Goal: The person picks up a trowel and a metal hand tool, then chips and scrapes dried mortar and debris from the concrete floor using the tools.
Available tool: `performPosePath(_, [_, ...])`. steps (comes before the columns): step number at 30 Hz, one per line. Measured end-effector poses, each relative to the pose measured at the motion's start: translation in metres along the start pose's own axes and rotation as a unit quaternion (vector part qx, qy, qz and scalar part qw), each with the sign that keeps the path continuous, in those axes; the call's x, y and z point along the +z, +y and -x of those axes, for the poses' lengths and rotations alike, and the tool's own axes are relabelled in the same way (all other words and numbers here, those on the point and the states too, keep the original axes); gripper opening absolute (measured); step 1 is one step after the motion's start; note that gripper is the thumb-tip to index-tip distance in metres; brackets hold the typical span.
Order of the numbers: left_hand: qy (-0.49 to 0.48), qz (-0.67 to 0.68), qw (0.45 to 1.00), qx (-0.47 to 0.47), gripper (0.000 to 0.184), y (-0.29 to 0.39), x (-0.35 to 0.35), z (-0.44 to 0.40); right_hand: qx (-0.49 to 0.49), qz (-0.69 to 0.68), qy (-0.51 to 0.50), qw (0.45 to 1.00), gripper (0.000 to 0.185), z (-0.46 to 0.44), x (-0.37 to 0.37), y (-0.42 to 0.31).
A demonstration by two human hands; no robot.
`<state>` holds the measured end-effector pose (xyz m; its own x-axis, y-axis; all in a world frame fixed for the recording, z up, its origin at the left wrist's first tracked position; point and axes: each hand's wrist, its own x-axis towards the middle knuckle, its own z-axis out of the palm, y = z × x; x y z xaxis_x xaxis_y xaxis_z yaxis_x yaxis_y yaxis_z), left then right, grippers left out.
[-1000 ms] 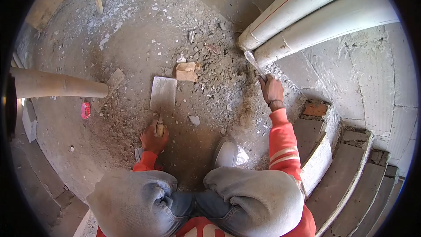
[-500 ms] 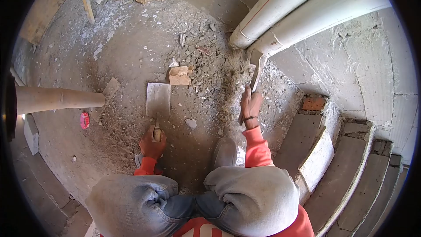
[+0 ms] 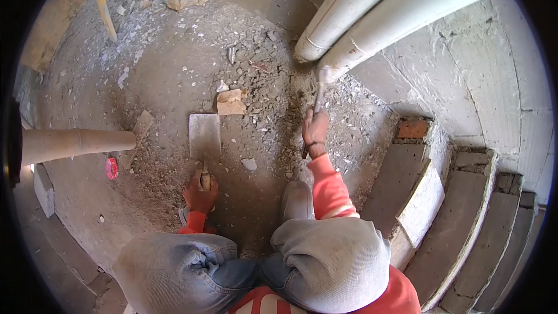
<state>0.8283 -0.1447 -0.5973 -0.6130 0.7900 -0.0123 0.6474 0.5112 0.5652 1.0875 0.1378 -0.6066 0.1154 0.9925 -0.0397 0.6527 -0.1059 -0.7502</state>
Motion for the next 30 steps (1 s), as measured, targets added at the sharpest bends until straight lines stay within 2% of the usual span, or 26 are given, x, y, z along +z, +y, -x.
performPosePath(1, [-0.002, 0.002, 1.0, -0.002, 0.037, 0.0, 0.0, 0.0, -0.006, 0.054, -0.06, 0.997, 0.037, -0.018, 0.01, 0.038])
performPosePath(3, [0.001, 0.002, 1.0, -0.003, 0.037, 0.001, 0.0, -0.006, -0.012, 0.05, -0.05, 0.997, 0.04, -0.015, 0.005, 0.029])
performPosePath(5, [0.004, 0.001, 1.0, 0.0, 0.037, 0.007, -0.005, -0.004, 0.065, -0.096, -0.047, 0.992, 0.041, 0.008, -0.017, -0.008])
performPosePath(6, [0.004, 0.002, 1.0, -0.003, 0.037, 0.008, -0.006, -0.006, 0.005, -0.07, -0.011, 0.998, 0.04, 0.013, -0.018, -0.01])
performPosePath(9, [-0.02, 0.004, 1.0, -0.01, 0.036, 0.009, -0.008, -0.004, -0.045, -0.012, 0.042, 0.998, 0.035, 0.014, -0.021, -0.023])
performPosePath(10, [-0.021, 0.008, 1.0, -0.019, 0.035, 0.01, -0.008, -0.003, -0.047, 0.023, 0.004, 0.999, 0.036, 0.007, -0.02, -0.018])
performPosePath(11, [-0.02, 0.013, 0.999, -0.027, 0.035, 0.011, -0.008, -0.005, 0.078, -0.051, -0.08, 0.992, 0.037, -0.003, -0.019, -0.018])
performPosePath(13, [-0.016, -0.009, 1.0, -0.011, 0.035, 0.007, -0.005, -0.004, 0.145, -0.089, -0.108, 0.98, 0.037, -0.003, -0.027, -0.036])
performPosePath(15, [-0.013, -0.034, 0.999, -0.007, 0.036, 0.004, -0.007, -0.002, 0.113, -0.085, -0.087, 0.986, 0.037, 0.009, -0.028, -0.04])
performPosePath(17, [-0.013, 0.005, 1.0, -0.008, 0.036, 0.007, -0.008, -0.004, 0.083, -0.079, -0.062, 0.991, 0.037, 0.012, -0.023, -0.039])
performPosePath(19, [-0.019, 0.011, 1.0, -0.019, 0.037, 0.01, -0.009, -0.004, -0.024, -0.087, 0.033, 0.995, 0.038, 0.01, -0.006, -0.023])
performPosePath(20, [-0.022, 0.017, 0.999, -0.026, 0.037, 0.012, -0.009, -0.006, 0.025, -0.086, 0.002, 0.996, 0.038, -0.003, 0.007, -0.002])
performPosePath(21, [-0.022, 0.017, 0.999, -0.019, 0.037, 0.012, -0.008, -0.006, 0.09, -0.087, -0.083, 0.989, 0.036, -0.011, 0.004, -0.001])
performPosePath(23, [-0.021, -0.007, 1.0, -0.022, 0.038, 0.011, -0.009, -0.006, 0.163, -0.183, -0.112, 0.963, 0.04, -0.001, -0.018, -0.049])
performPosePath(25, [-0.021, -0.012, 0.999, -0.021, 0.039, 0.012, -0.009, -0.007, 0.165, -0.239, -0.14, 0.947, 0.037, 0.004, -0.033, -0.05])
performPosePath(26, [-0.025, -0.016, 0.999, -0.019, 0.039, 0.012, -0.01, -0.006, 0.105, -0.193, -0.094, 0.971, 0.037, 0.013, -0.032, -0.051])
performPosePath(27, [-0.023, -0.015, 0.999, -0.021, 0.039, 0.011, -0.008, -0.007, 0.103, -0.192, -0.096, 0.971, 0.037, 0.01, -0.027, -0.043])
performPosePath(28, [-0.018, -0.007, 1.0, -0.023, 0.039, 0.009, -0.007, -0.006, 0.006, -0.102, -0.023, 0.994, 0.038, 0.007, -0.019, -0.029])
performPosePath(29, [-0.013, 0.0, 1.0, -0.022, 0.039, 0.008, -0.006, -0.004, -0.091, -0.011, 0.052, 0.994, 0.04, 0.008, -0.017, -0.026])
performPosePath(30, [-0.017, -0.001, 1.0, -0.02, 0.039, 0.008, -0.007, -0.002, -0.097, -0.014, 0.046, 0.994, 0.042, 0.006, -0.014, -0.023])
